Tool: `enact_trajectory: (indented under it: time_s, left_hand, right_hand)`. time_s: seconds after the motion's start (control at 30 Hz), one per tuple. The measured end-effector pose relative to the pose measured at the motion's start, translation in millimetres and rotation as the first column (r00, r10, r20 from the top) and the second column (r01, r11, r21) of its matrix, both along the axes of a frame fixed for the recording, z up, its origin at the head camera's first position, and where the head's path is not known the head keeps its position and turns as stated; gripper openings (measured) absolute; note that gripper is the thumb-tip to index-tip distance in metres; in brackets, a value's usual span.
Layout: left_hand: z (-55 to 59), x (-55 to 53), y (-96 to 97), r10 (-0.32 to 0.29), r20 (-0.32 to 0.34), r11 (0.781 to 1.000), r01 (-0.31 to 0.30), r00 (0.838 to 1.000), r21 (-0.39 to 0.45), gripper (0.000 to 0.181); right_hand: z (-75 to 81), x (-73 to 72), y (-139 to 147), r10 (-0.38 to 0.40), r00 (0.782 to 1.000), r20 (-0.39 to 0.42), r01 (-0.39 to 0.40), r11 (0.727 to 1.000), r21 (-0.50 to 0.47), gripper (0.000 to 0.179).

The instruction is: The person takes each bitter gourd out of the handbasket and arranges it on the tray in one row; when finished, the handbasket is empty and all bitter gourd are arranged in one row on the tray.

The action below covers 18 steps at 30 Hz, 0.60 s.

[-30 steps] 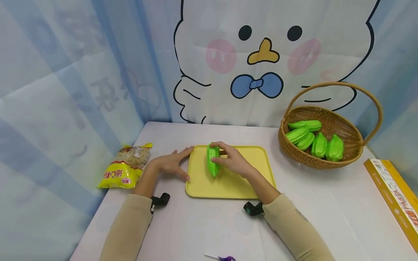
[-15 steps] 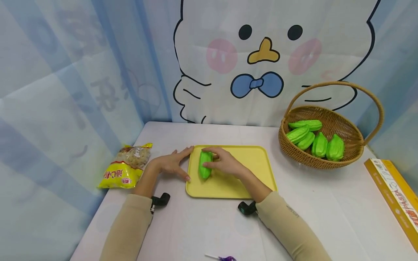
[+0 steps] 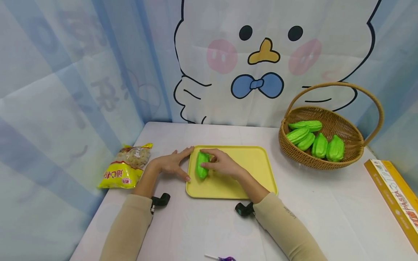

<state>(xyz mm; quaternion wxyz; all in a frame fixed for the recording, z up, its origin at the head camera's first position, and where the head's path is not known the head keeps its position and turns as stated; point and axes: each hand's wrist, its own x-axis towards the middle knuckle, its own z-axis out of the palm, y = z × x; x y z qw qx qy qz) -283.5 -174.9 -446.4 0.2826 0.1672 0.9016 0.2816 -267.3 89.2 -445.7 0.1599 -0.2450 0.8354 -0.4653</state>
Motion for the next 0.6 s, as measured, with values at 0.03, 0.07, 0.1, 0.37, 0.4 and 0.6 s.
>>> enact_trajectory:
  time_s: [0.03, 0.07, 0.1, 0.37, 0.4, 0.6]
  left_hand:
    - [0.0, 0.1, 0.1, -0.001, 0.000, 1.000, 0.001, 1.000, 0.001, 0.137]
    - [-0.3, 0.1, 0.0, -0.002, -0.001, 1.000, 0.002, 1.000, 0.002, 0.137]
    - [-0.4, 0.1, -0.2, -0.003, -0.002, 1.000, 0.003, 1.000, 0.002, 0.137]
    - [-0.2, 0.9, -0.4, -0.007, -0.014, 1.000, 0.007, 1.000, 0.004, 0.137]
    - [-0.1, 1.0, -0.5, -0.005, -0.014, 1.000, 0.006, 1.000, 0.004, 0.137]
    - [1.4, 1.3, 0.3, -0.005, -0.012, 1.000, 0.005, 1.000, -0.004, 0.137]
  right_hand:
    - [-0.3, 0.0, -0.5, 0.003, 1.000, 0.000, -0.003, 1.000, -0.001, 0.063]
    - [-0.5, -0.1, -1.1, 0.005, 1.000, 0.001, -0.005, 1.000, -0.001, 0.063]
    - [-0.8, -0.1, -1.5, 0.007, 1.000, 0.002, -0.007, 1.000, 0.000, 0.064]
    - [-1.7, 0.2, -4.7, 0.014, 1.000, -0.002, -0.014, 1.000, 0.007, 0.065]
    - [-1.8, 0.2, -5.4, 0.016, 1.000, -0.005, -0.016, 1.000, 0.008, 0.065]
    - [-1.1, 1.2, -7.9, 0.016, 1.000, -0.010, -0.016, 1.000, -0.002, 0.065]
